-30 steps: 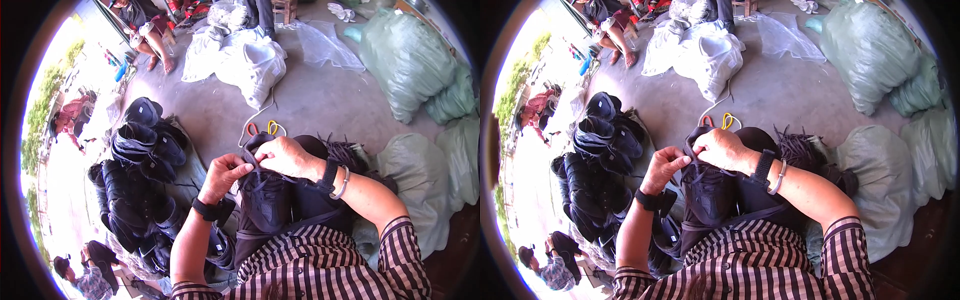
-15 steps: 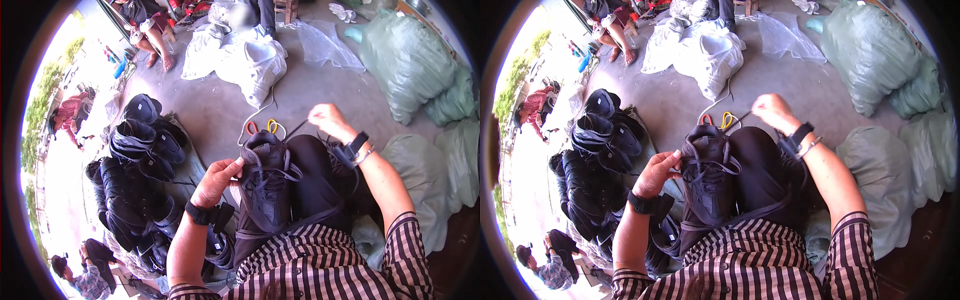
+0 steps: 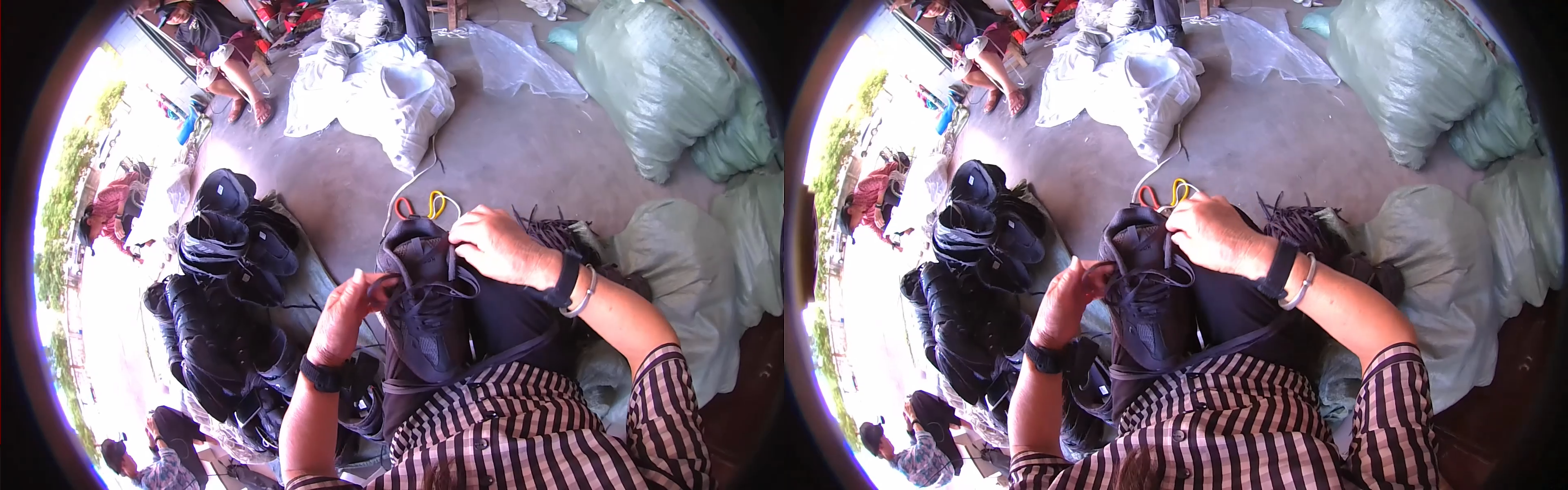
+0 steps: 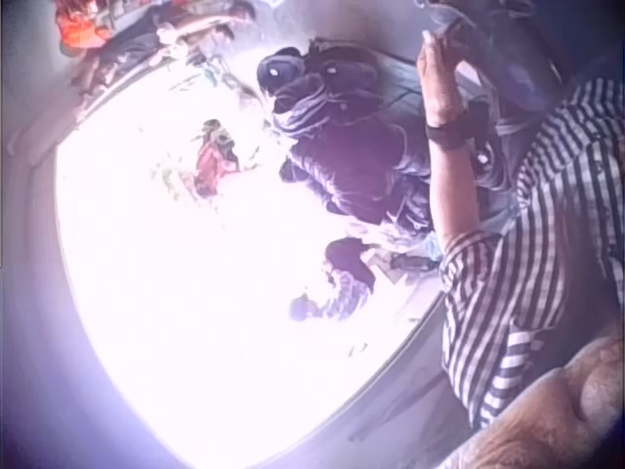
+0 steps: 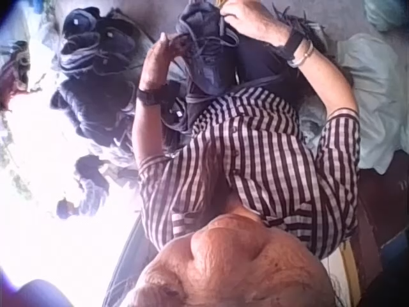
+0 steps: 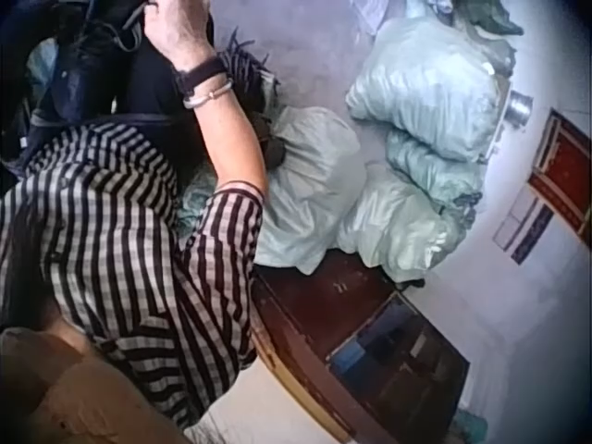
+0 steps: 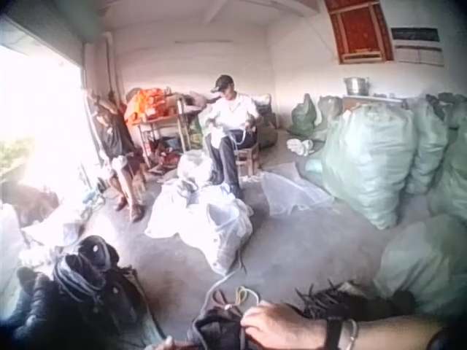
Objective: Lacing a black shoe upper in a workshop environment.
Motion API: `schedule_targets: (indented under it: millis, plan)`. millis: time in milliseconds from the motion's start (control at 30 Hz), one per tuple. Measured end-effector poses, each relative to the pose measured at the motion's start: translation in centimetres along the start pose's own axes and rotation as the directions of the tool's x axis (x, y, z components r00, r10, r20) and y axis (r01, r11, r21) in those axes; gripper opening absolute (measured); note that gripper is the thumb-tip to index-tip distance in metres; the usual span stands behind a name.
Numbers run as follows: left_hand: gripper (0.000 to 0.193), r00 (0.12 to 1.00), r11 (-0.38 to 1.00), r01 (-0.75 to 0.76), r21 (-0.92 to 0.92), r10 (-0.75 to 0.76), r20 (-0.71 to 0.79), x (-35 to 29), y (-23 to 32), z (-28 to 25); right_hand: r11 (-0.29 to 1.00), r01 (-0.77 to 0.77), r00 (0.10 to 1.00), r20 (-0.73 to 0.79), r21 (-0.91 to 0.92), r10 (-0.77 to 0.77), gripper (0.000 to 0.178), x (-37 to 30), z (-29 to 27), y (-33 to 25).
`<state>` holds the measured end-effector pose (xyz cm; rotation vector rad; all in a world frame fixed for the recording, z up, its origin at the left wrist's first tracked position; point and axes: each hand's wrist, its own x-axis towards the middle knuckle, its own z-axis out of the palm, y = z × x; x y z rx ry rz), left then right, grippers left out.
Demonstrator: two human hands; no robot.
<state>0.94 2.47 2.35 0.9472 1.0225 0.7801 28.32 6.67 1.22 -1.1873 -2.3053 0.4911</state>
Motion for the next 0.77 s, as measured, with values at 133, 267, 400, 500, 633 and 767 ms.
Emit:
schedule_targets:
  millis: [133, 267, 400, 500, 633, 767]
  plan:
    - [0.041, 0.975, 0.997, 0.046, -0.056, -0.057, -0.215, 1.8, -0.4, -2.9, 0.995, -0.014, 0.998, 0.055, 0.100, 0.008, 0.021, 0.1, -0.5, -2.1]
    - [0.046, 0.984, 0.842, 0.177, 0.509, -0.154, -0.087, 3.0, 4.8, -0.4, 0.941, -0.027, 0.999, 0.027, 0.339, 0.019, 0.030, -0.5, -0.1, -3.7]
    - [0.033, 0.975, 0.824, 0.182, 0.537, -0.222, 0.009, 4.8, 4.5, -2.5, 0.722, -0.262, 0.960, 0.253, 0.641, 0.124, 0.040, -0.5, 0.1, -3.8]
    - [0.028, 0.996, 0.956, 0.083, 0.282, -0.085, -0.006, 4.0, 3.2, -3.4, 0.518, -0.410, 0.912, 0.341, 0.751, 0.227, 0.040, -0.7, 1.3, -2.9]
    - [0.043, 0.999, 0.978, 0.035, -0.205, -0.030, 0.024, 1.3, 0.6, -7.1, 0.419, -0.553, 0.830, 0.520, 0.720, 0.202, 0.039, -0.4, 1.1, -2.2]
    - [0.072, 0.953, 0.924, -0.247, -0.293, 0.177, -0.247, -0.5, -2.5, -7.8, 0.666, -0.421, 0.873, 0.475, 0.616, 0.112, 0.044, 1.1, 1.0, -2.7]
